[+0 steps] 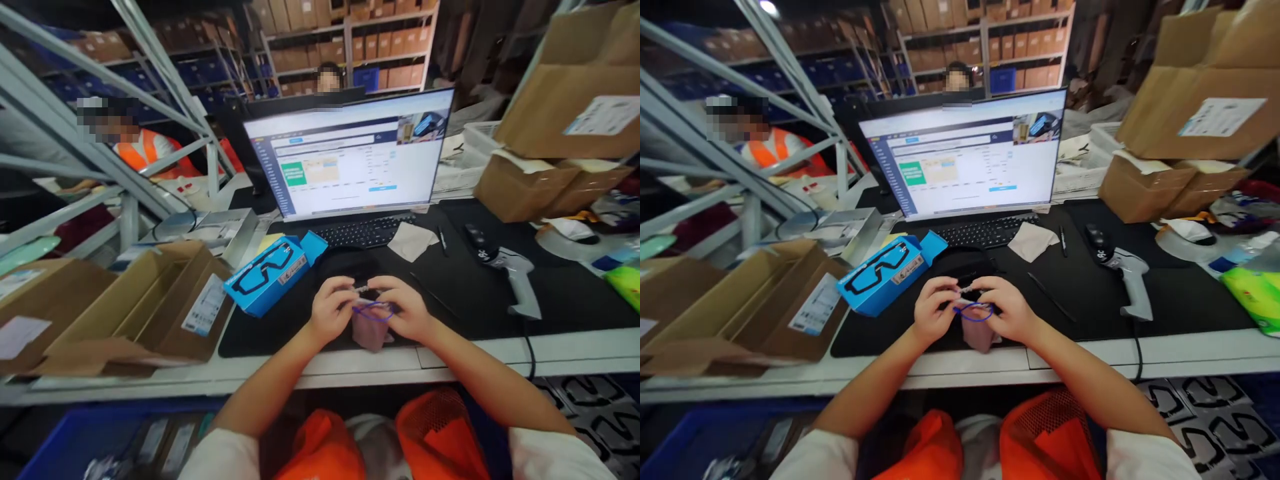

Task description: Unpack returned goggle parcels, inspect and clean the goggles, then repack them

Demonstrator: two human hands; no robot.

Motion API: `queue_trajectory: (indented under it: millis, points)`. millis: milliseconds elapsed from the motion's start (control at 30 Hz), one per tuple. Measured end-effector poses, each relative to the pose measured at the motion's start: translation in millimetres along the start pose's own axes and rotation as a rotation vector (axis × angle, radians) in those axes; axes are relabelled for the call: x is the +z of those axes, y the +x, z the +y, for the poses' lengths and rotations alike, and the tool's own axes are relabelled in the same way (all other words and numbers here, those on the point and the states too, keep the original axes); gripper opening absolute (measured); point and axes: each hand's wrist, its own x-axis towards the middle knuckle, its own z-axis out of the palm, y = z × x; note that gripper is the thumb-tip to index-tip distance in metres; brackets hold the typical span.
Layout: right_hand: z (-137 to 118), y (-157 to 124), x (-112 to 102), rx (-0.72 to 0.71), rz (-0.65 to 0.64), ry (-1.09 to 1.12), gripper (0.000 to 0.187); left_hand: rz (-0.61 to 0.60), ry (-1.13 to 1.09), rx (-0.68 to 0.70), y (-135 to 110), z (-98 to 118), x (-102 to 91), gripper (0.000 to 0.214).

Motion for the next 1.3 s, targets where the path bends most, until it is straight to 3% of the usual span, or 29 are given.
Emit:
queue_trajectory:
  millis: [200, 367, 467, 567, 700, 867, 967, 1133, 1233, 1300]
  points:
    - [21, -5, 1, 0.404, 0.138, 0.23, 0.015, -0.026, -0.508, -0.678, 4, -29, 4.3, 0.051]
    - [37, -5, 2, 0.593, 0.298, 0.416, 0.028, -0.178, -0.55, -0.865, 4, -41, 5.1, 0.062]
    - [41, -5, 2, 0.617, 0.345, 0.442, 0.03, -0.327, -0.494, -0.813, -1, -38, 7.9, 0.058]
    - [40, -7, 4, 0.57, 0.324, 0.375, 0.025, -0.3, -0.288, -0.568, -5, -29, 11.1, 0.056]
    - [26, -9, 6, 0.357, 0.146, 0.087, 0.015, -0.21, -0.044, -0.166, -5, -14, 12.2, 0.049]
    - [10, -6, -2, 0.149, -0.079, 0.05, 0.006, -0.17, 0.005, -0.069, -3, -3, 9.5, 0.01]
    - [11, -4, -8, 0.197, -0.089, 0.089, 0.016, -0.216, 0.078, -0.065, -3, -3, 7.4, 0.016]
    - [13, -4, -8, 0.334, -0.073, 0.254, 0.042, -0.432, 0.153, -0.038, 1, -2, 4.3, 0.031]
    - [19, -4, -7, 0.531, 0.079, 0.443, 0.047, -0.466, 0.164, -0.046, 4, -1, 2.1, 0.027]
    - [31, -4, -11, 0.668, 0.225, 0.583, 0.037, -0.453, 0.12, -0.083, 5, -1, 0.7, 0.024]
